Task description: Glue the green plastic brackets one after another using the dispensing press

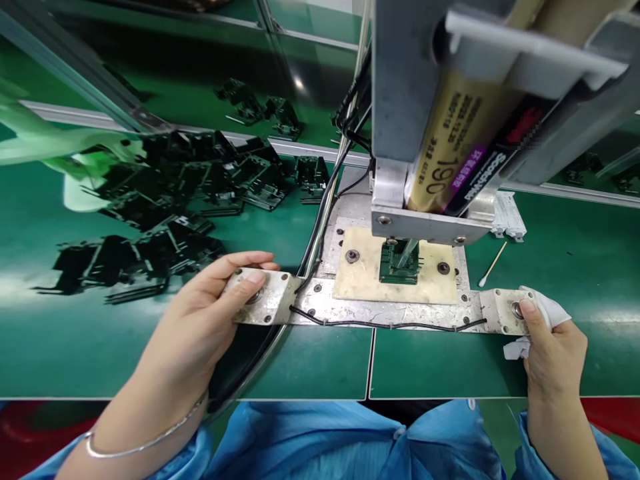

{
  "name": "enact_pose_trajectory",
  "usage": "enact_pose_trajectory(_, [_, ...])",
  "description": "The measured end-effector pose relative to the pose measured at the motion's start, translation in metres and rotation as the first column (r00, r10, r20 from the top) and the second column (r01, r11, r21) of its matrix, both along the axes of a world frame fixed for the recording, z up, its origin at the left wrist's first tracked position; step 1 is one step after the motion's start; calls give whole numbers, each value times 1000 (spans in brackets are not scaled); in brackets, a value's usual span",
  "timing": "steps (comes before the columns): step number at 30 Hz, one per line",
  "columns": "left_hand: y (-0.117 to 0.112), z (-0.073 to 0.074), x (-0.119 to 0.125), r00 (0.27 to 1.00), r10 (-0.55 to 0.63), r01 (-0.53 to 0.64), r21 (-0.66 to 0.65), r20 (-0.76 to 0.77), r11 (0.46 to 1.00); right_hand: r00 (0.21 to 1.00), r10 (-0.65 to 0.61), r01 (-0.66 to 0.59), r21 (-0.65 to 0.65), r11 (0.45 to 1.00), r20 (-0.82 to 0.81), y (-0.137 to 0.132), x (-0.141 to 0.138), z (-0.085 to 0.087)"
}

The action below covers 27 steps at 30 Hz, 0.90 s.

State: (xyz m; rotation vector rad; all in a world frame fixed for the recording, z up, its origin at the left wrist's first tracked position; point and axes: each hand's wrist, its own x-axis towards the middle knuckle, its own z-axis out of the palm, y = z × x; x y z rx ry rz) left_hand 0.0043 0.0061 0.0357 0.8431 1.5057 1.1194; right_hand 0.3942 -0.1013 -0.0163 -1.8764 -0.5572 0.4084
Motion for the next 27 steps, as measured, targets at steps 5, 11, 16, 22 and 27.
enact_pose_trajectory(5, [0,-2,-5,999,-41,41,-24,-9,999,999,-35,33,-85,996,-28,-2,4,-4])
enact_pose_trajectory(11, [-1,-5,-8,998,-64,63,-23,-6,998,999,-51,49,-129,990,-10,-1,6,-7])
enact_pose_trajectory(16, [-1,-7,-9,997,-78,78,-31,-19,996,999,-48,47,-125,991,-11,1,3,-4])
enact_pose_trajectory(22, [-9,1,-4,879,-11,90,144,-477,985,998,-57,52,-116,992,-38,0,2,-3])
enact_pose_trajectory(27, [-6,29,14,702,-37,405,356,-711,842,997,-61,55,-113,992,-49,-3,3,-6])
